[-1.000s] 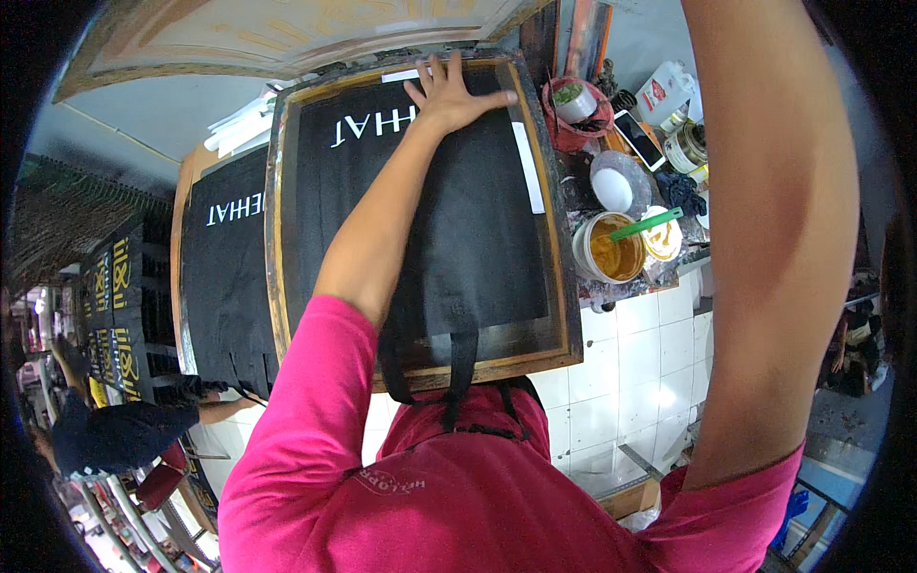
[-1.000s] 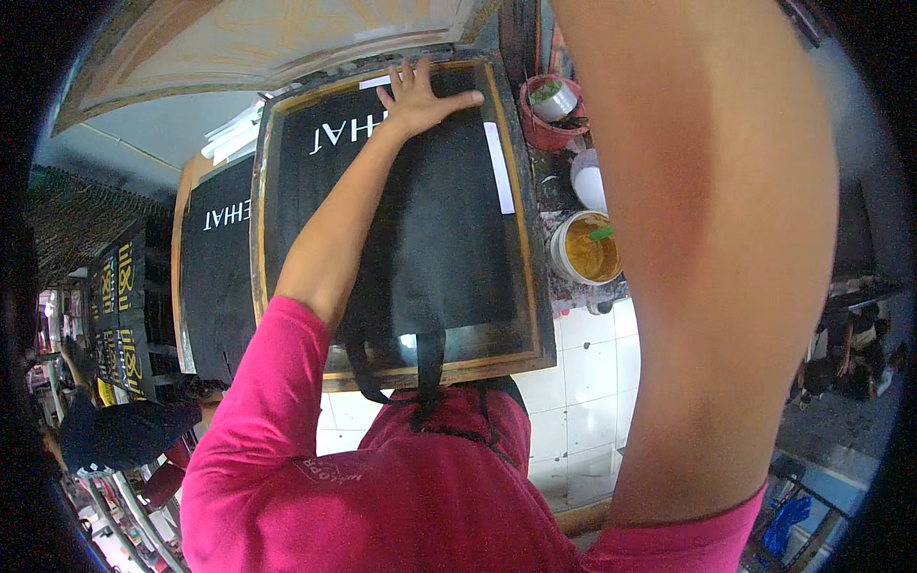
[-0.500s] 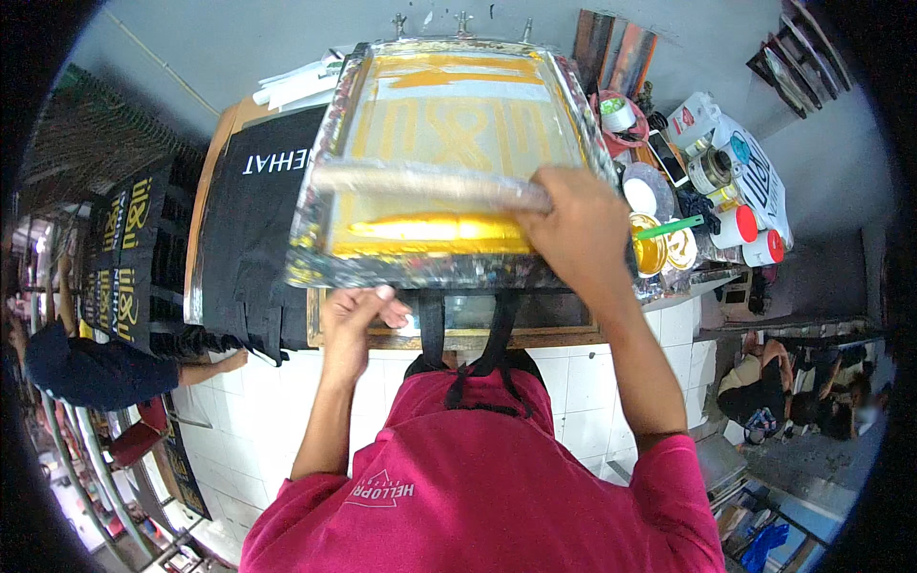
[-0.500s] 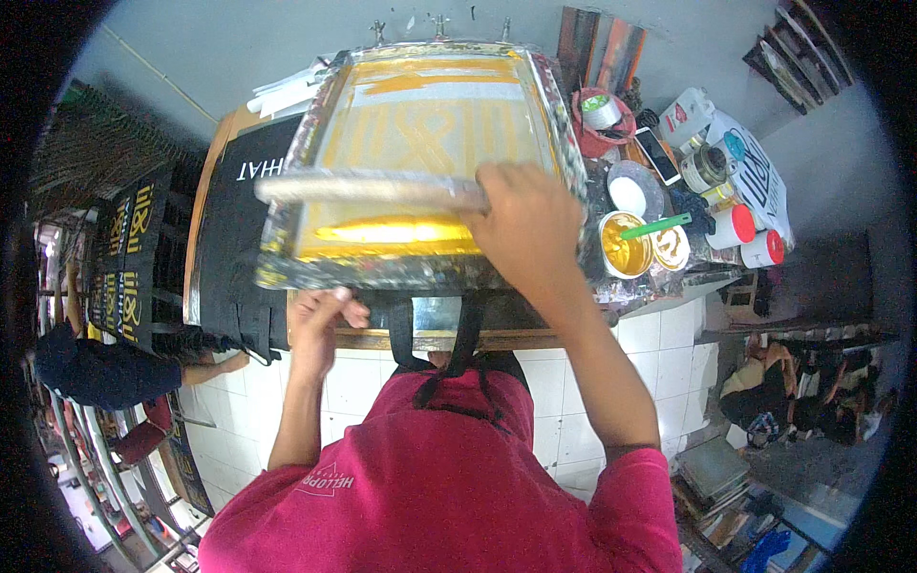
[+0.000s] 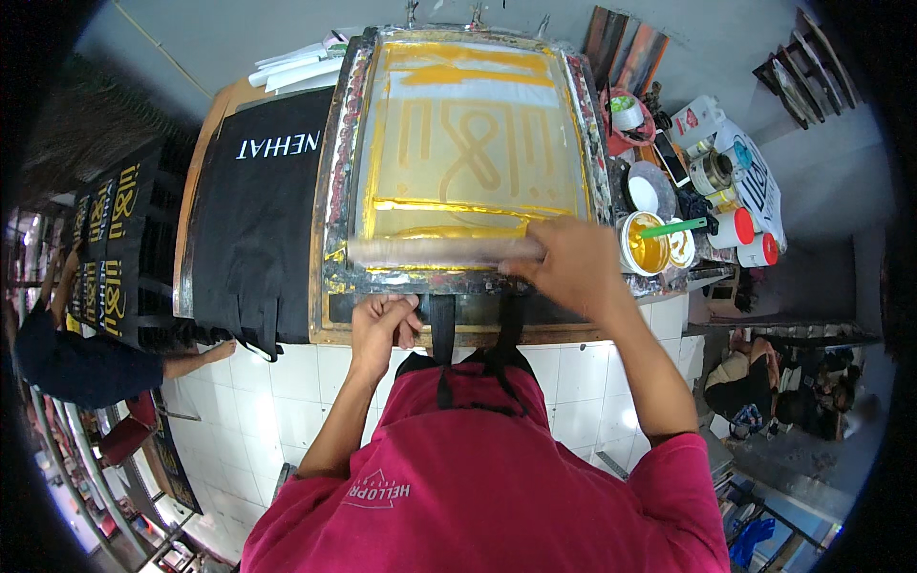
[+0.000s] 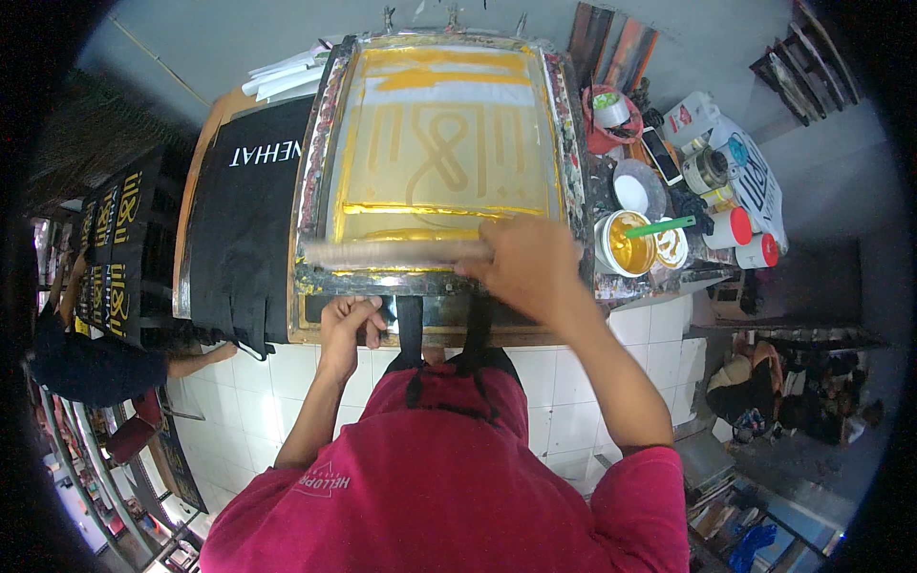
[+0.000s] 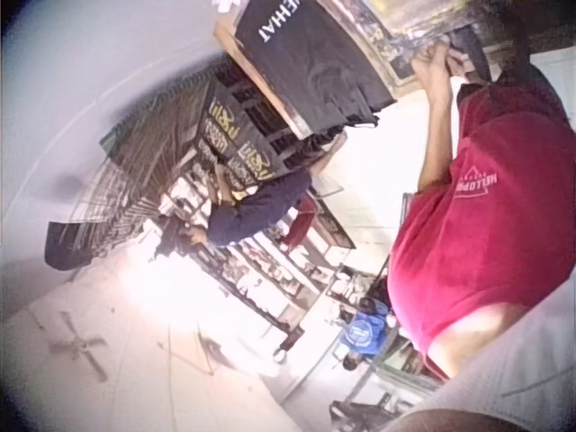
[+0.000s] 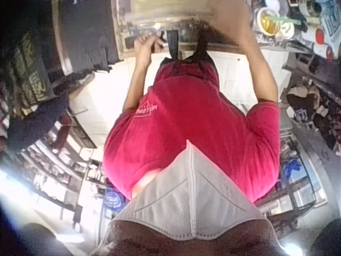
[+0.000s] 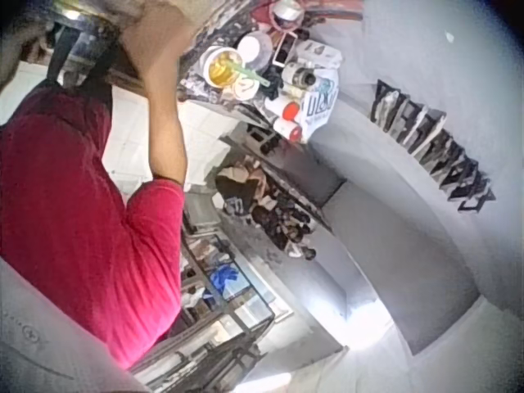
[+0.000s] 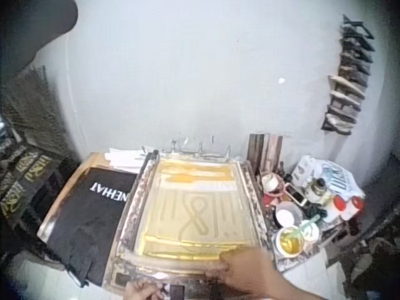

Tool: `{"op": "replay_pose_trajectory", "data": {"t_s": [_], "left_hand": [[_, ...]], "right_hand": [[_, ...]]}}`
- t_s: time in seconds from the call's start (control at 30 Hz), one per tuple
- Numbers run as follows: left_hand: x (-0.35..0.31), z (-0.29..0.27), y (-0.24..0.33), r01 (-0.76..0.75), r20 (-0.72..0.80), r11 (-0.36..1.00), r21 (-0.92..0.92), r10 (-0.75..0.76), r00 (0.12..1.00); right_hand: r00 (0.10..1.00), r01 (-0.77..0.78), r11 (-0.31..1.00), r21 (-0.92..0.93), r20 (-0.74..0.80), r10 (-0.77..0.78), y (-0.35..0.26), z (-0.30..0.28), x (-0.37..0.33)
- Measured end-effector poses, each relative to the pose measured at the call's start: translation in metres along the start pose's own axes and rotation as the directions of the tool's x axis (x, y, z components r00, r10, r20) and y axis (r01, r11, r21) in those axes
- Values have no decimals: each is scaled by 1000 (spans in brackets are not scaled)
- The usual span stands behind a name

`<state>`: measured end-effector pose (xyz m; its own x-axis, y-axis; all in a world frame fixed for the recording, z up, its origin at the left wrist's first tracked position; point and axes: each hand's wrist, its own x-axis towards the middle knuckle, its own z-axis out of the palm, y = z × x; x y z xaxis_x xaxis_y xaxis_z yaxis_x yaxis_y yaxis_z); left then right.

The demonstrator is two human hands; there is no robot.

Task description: The person performs repetitive screen printing on black tote bags by placing each bag on the printing surface, lowering a silk screen, spreading gold ink across the screen with a squeegee, and then lifting the screen to reveal the printed design.

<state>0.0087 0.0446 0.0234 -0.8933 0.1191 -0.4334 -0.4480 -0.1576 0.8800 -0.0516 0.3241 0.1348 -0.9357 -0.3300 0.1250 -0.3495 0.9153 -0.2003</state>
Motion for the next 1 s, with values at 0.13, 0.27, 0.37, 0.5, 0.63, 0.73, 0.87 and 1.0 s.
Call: {"op": "replay_pose_trajectory", "data": {"t_s": [0.13,0.27,0.37,0.5,0.63,0.73,0.87,1.0], "left_hand": [[-2,5,4,40,-50,999,-13,-41,998],[-1,6,8,78,-52,997,-20,-78,996],[-2,3,7,95,-56,995,-12,-95,994],[1,-3,4,98,-11,994,-56,-99,995],[1,-10,13,289,18,913,-288,-297,955],[-7,-2,22,273,-5,832,-482,-314,949],[3,-29,55,346,339,935,-76,-302,891],[62,-5,111,-149,176,970,195,115,978]], "right_hand": [[985,85,995,-49,-147,-91,-8,25,-17],[971,102,989,-104,-207,-122,21,44,21],[953,118,987,-113,-266,-144,55,59,81],[989,5,981,-193,-141,-33,94,52,173],[1000,-26,987,-158,6,27,119,23,245],[997,-43,987,-155,55,52,135,14,280],[998,-67,976,-209,-12,66,152,30,295],[990,-133,945,-298,-4,138,134,40,280]]}}
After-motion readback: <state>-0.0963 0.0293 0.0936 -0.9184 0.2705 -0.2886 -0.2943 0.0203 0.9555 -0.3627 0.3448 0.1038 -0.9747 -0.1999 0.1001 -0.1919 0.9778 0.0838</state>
